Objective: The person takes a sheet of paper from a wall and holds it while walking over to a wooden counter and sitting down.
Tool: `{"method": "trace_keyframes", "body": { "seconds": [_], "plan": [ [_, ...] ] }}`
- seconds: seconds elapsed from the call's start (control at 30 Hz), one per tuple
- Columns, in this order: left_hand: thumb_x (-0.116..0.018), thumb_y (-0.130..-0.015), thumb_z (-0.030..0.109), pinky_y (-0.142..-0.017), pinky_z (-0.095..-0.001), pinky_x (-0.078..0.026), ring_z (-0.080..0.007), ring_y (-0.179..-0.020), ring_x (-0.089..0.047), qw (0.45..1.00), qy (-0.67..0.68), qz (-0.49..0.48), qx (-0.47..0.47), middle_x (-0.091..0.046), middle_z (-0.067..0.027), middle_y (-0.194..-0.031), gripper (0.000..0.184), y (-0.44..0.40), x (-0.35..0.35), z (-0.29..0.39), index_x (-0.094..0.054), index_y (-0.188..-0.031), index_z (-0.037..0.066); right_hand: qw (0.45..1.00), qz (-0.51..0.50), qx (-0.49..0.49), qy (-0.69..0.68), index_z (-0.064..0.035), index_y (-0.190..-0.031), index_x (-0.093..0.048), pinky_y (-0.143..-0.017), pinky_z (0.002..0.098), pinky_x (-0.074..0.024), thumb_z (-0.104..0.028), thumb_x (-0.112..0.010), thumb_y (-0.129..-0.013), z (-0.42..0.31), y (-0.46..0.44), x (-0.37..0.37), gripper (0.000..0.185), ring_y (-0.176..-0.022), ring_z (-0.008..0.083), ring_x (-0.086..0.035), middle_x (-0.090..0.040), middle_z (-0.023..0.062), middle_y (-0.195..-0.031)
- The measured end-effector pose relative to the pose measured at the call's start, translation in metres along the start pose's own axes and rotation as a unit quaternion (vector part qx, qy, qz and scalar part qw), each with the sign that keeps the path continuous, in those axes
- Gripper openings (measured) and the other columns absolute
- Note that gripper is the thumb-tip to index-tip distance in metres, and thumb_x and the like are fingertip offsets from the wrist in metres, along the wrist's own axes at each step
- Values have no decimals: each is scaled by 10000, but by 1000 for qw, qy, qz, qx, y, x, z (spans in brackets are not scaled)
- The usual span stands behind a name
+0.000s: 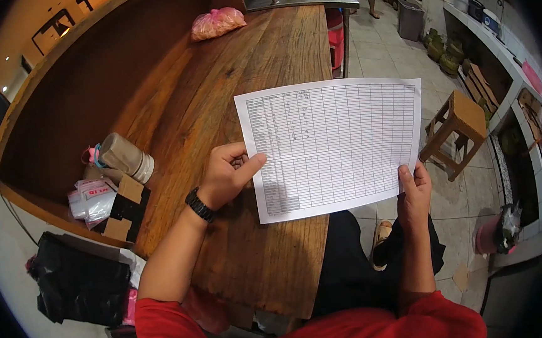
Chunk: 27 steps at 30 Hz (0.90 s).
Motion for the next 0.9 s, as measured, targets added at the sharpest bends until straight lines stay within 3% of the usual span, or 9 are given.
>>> {"method": "trace_keyframes", "body": {
  "seconds": [0.8,0.9],
  "plan": [
    [-637,-954,102,-726,-245,-511,-93,-839,-648,1000,-2,3,-12,-732,-83,-973,219,0,1,1,-701,-1074,-69,1000,5,-6,9,41,-1130,-610,-841,276,-515,-167,-656,-982,0,1,-2,260,-902,130,-659,-702,96,-1042],
    [-680,-939,110,-582,-189,-422,8,-665,-523,998,37,29,-45,-673,49,-800,174,-1,1,3,-728,-1013,-40,1000,4,-5,9,43,-1136,-610,-847,277,-513,-167,-656,-982,0,0,-2,264,-906,130,-659,-702,96,-1046]
  ]
}}
Point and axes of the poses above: each hand's wrist, its own y-axis away from the middle knuckle, its own x-axis out of the back of the hand, z = x × y, the point moved 9 cm from there along -y, towards the middle knuckle
